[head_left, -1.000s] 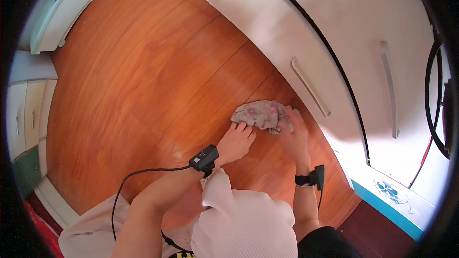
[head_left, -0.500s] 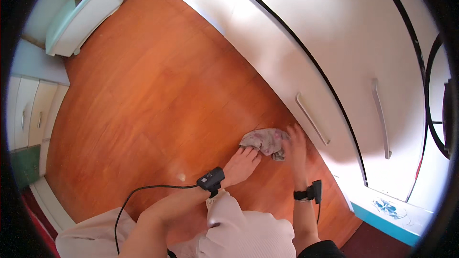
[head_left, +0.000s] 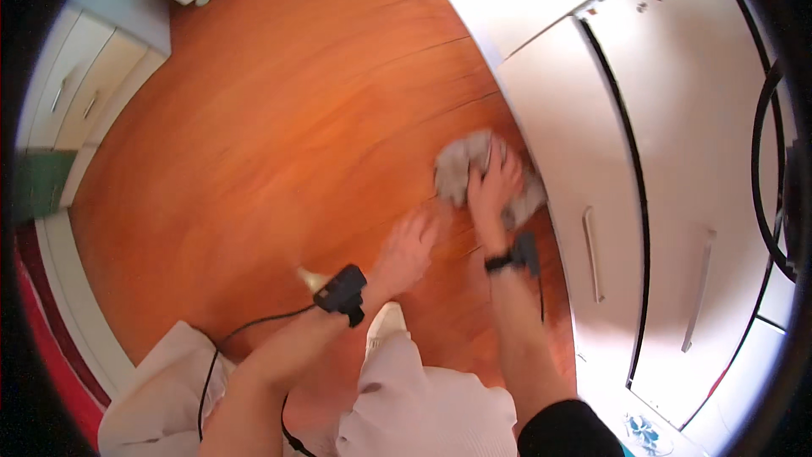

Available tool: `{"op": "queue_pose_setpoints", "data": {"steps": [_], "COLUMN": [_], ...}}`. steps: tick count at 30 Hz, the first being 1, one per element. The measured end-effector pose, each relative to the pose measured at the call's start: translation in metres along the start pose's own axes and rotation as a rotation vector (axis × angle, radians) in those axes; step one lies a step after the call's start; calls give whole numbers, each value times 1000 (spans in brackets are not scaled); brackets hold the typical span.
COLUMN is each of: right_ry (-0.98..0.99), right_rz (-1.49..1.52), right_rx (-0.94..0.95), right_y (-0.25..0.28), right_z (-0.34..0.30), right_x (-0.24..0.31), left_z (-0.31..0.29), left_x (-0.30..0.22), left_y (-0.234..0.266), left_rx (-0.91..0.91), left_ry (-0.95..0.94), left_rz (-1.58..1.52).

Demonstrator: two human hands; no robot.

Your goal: The person is cleaning the wooden floor with a grey cloth while kneeling.

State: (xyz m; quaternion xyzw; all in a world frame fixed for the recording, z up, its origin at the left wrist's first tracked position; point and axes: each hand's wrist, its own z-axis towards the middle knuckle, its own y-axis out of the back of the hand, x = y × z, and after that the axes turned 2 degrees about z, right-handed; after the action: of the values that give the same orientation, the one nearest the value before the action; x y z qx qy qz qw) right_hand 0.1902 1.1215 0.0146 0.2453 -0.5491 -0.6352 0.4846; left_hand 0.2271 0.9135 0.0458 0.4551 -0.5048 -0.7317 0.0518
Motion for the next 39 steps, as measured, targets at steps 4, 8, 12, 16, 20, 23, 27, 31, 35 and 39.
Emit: {"op": "queue_pose_setpoints", "data": {"steps": [4, 8, 12, 16, 20, 23, 27, 31, 35, 39], "right_ry": [-114, 171, 486, 649, 602, 213, -359, 68, 658, 912], "right_rz": [39, 25, 189, 354, 296, -5, -35, -67, 71, 276], "right_rx": [78, 59, 241, 305, 159, 95, 309, 252, 243, 326], "right_y": [-29, -31, 12, 29, 23, 6, 2, -24, -14, -3], "right_z": [100, 81, -60, -131, -63, -1, 66, 47, -83, -155], "right_x": [63, 103, 138, 123, 69, -9, 36, 129, 220, 203], "left_z": [-7, -20, -36, -52, -76, -90, -123, -117, -127, -139], "left_x": [45, 70, 94, 103, 120, 129, 154, 164, 176, 179], "left_y": [45, 73, 87, 97, 110, 137, 149, 145, 152, 173], "left_rx": [-69, -119, -216, -131, 25, 106, 168, 129, 142, 437], "left_ry": [101, 282, 356, 304, 319, 467, 379, 433, 397, 239], "left_rz": [105, 209, 279, 324, 374, 428, 401, 358, 353, 480]}}
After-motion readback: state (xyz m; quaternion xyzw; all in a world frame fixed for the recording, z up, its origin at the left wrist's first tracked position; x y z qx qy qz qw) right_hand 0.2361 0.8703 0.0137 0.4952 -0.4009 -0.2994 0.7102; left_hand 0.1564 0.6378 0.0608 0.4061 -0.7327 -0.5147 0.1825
